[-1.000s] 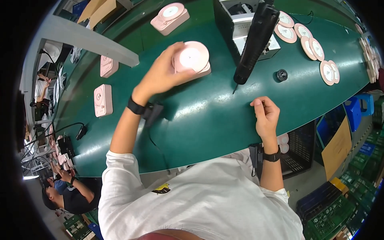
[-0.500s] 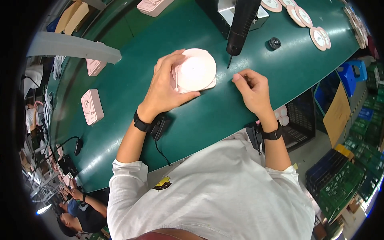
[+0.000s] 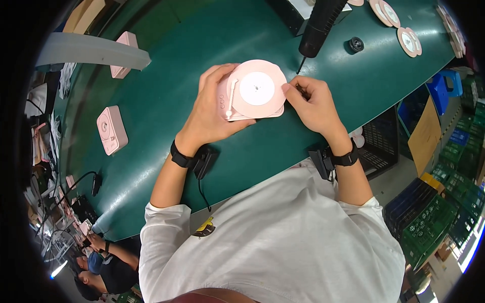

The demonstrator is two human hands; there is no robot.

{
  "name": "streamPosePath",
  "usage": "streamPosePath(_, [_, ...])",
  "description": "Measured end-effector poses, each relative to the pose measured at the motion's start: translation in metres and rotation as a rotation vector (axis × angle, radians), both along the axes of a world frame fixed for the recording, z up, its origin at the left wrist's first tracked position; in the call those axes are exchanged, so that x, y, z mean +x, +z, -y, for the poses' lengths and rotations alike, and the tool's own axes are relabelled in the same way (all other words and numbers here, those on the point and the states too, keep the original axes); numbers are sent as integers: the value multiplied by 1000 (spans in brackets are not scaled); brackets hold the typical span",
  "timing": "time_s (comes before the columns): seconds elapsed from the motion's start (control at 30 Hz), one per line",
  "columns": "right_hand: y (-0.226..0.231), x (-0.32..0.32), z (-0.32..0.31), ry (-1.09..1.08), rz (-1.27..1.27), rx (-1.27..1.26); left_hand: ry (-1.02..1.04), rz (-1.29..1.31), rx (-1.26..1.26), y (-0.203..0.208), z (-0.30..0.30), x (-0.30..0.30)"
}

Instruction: The person assembles pink record player toys by placing a white disc onto each base, inserting a small metal pin, and driving a screw with a power screwdriver. They also refill a screw feeder from a plastic bag and set the completed toys aside.

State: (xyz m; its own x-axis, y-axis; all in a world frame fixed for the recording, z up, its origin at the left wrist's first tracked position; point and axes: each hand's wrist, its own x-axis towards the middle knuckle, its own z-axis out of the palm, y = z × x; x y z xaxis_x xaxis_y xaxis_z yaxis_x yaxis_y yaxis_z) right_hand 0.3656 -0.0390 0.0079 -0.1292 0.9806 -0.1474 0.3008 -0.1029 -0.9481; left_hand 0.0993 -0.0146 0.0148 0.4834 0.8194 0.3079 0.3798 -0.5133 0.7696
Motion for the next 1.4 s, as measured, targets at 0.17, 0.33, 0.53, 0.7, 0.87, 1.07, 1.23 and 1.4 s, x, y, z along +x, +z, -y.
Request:
streamPosePath(0.17, [15, -7, 12, -50, 96, 41, 32, -1, -8, 0, 13, -15])
streamPosePath(0.33, [82, -21, 13, 99, 638, 71, 17, 28, -112, -2, 22, -29])
streamPosePath(0.53, [83, -36, -27, 125, 644, 258, 84, 38, -57, -13, 18, -32])
streamPosePath(0.7, [98, -69, -53, 229, 545, 371, 127, 8, -14, -12, 19, -38])
streamPosePath(0.87, [118, -140, -129, 452, 474, 557, 107, 28, 20, -10, 24, -46])
streamPosePath(1.07, [72, -244, -257, 614, 798, 444, 95, 3, 99, -4, 34, -49])
streamPosePath(1.23, [45, -296, -271, 574, 904, 427, 142, -52, 78, 2, 33, -78])
streamPosePath(1.4, [42, -302, -265, 565, 916, 709, 307, -111, 102, 1, 14, -106])
